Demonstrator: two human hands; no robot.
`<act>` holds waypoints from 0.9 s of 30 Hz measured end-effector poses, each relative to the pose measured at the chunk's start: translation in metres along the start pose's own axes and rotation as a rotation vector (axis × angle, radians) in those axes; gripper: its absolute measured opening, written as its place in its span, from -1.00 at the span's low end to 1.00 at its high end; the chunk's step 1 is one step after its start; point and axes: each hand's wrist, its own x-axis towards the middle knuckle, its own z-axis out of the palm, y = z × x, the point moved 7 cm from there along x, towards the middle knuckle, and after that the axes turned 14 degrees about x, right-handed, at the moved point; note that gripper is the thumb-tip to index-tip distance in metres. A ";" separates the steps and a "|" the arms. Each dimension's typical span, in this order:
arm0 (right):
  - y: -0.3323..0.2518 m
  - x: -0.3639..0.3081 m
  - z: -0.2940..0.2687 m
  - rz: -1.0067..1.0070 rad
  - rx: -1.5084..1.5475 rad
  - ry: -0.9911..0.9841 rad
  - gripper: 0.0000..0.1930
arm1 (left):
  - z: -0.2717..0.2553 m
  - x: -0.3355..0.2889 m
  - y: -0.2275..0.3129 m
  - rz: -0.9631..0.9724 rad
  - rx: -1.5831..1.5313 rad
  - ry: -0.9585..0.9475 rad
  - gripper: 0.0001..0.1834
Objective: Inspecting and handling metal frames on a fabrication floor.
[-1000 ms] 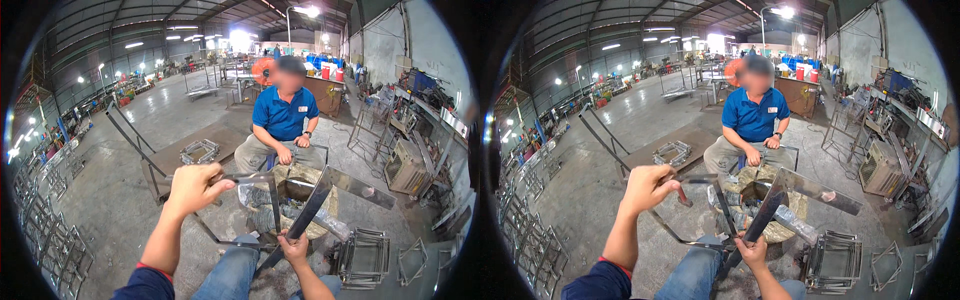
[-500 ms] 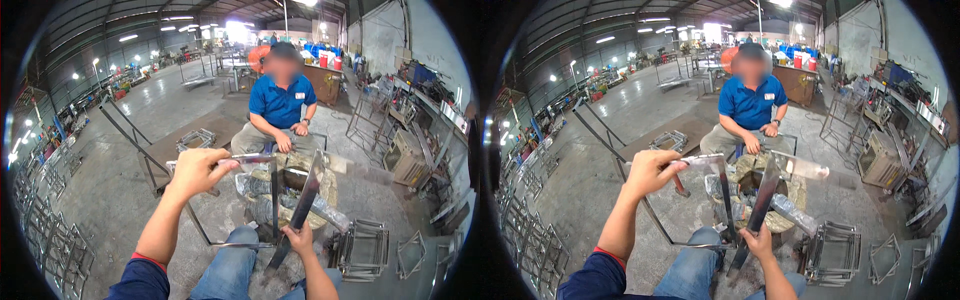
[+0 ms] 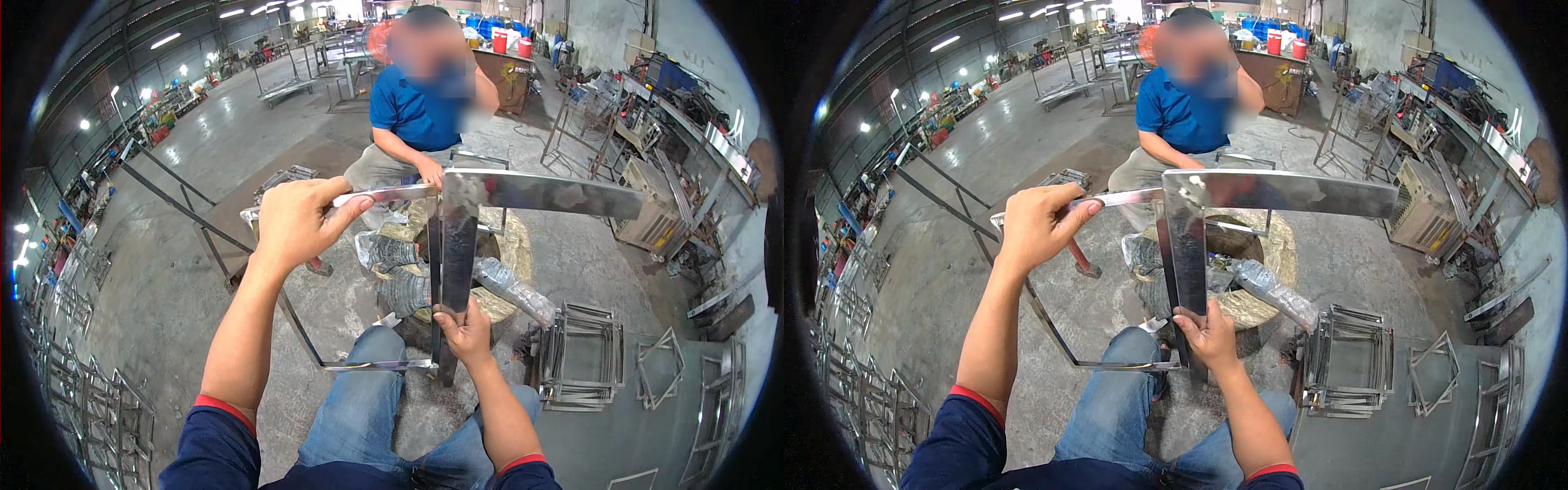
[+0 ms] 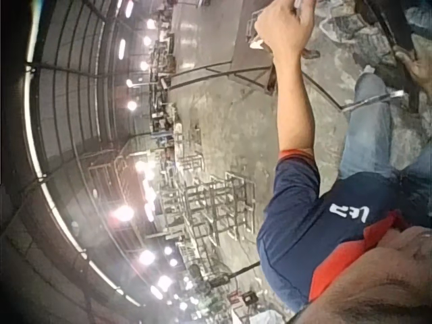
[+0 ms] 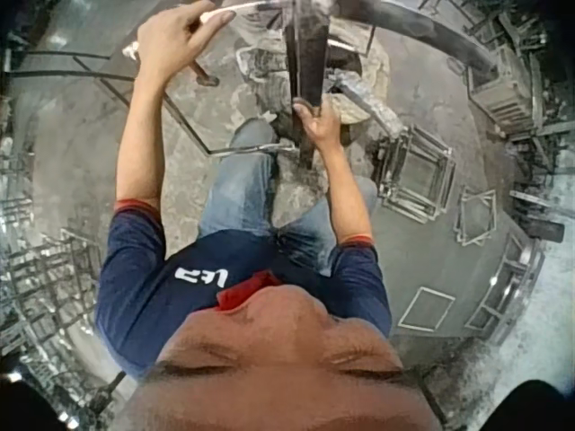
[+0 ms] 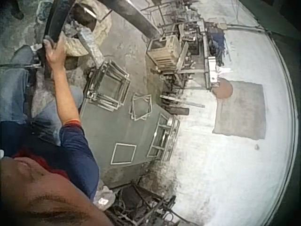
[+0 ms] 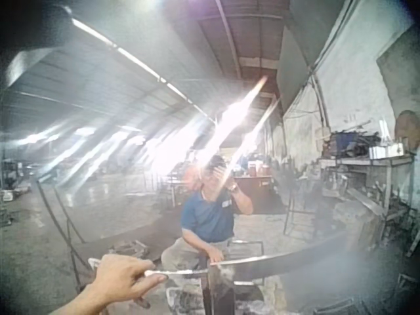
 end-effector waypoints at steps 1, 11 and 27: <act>-0.002 0.001 0.001 -0.008 0.050 0.009 -0.63 | 0.001 0.001 0.000 -0.001 -0.017 0.008 -0.56; 0.001 0.002 0.002 0.074 0.103 -0.033 -0.66 | 0.006 0.004 -0.001 -0.041 -0.010 0.012 -0.56; 0.006 -0.004 0.010 -0.175 -0.006 0.134 -0.08 | 0.002 0.001 0.000 -0.024 0.005 0.063 -0.64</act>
